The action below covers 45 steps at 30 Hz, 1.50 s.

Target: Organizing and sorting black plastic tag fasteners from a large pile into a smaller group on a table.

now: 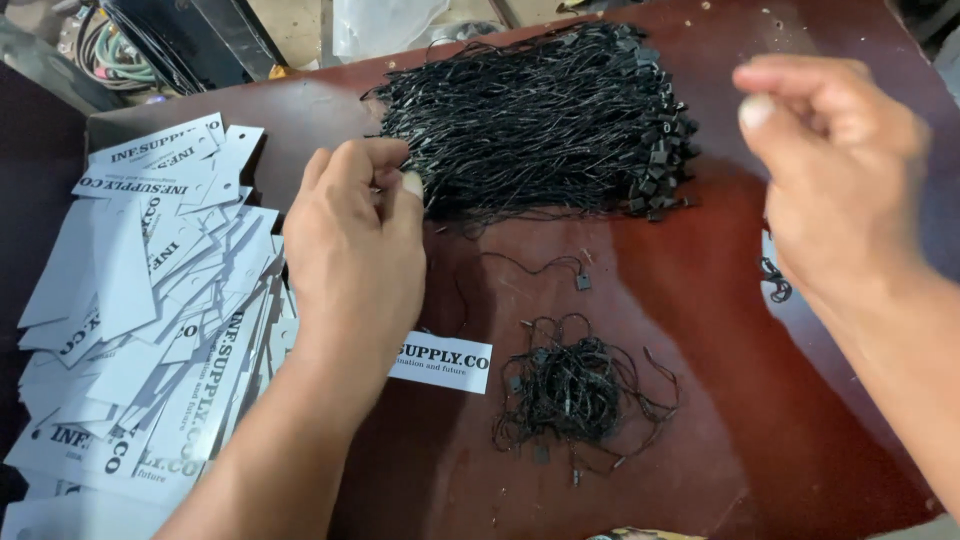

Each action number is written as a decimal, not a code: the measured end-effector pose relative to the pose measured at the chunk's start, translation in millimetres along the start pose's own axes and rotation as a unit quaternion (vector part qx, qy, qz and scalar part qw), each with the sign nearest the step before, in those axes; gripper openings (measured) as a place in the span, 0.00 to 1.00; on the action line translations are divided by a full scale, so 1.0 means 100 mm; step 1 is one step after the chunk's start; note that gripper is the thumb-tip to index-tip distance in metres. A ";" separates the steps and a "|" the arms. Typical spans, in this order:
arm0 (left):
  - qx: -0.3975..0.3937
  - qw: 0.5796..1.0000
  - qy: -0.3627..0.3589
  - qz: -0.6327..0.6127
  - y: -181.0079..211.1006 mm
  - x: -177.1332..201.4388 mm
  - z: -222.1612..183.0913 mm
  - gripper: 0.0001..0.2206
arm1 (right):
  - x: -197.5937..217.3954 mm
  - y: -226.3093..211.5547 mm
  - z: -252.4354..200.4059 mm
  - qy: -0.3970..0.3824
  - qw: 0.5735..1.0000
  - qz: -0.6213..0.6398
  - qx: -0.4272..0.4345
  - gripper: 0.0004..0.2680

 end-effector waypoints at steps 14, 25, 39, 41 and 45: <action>-0.059 0.989 -0.047 -0.123 0.40 0.13 -1.13 0.10 | -0.34 -0.93 -1.03 -0.332 0.924 -0.056 0.180 0.08; -0.219 0.966 -0.133 0.028 0.46 0.01 -1.53 0.09 | -0.18 -0.59 -0.93 -0.327 0.939 -0.104 -0.005 0.04; -0.168 0.950 -0.191 0.179 0.32 -0.21 -1.56 0.10 | 0.00 -1.25 -1.00 -0.245 0.956 0.031 0.157 0.05; -0.185 0.950 -0.172 0.185 0.34 -0.19 -1.62 0.09 | -0.03 -1.29 -1.05 -0.256 0.953 0.038 0.159 0.05; -0.178 0.941 -0.220 0.188 0.33 -0.23 -1.66 0.04 | -0.05 -1.29 -1.13 -0.269 0.949 0.054 0.156 0.04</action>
Point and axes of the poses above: each hand's wrist, its own z-axis towards the middle knuckle, its own x-axis out of the back of the hand, y = z × x, the point moved 6 cm from there along z, towards the middle knuckle, and after that the axes turned 6 degrees about y, right-handed, at the moved point
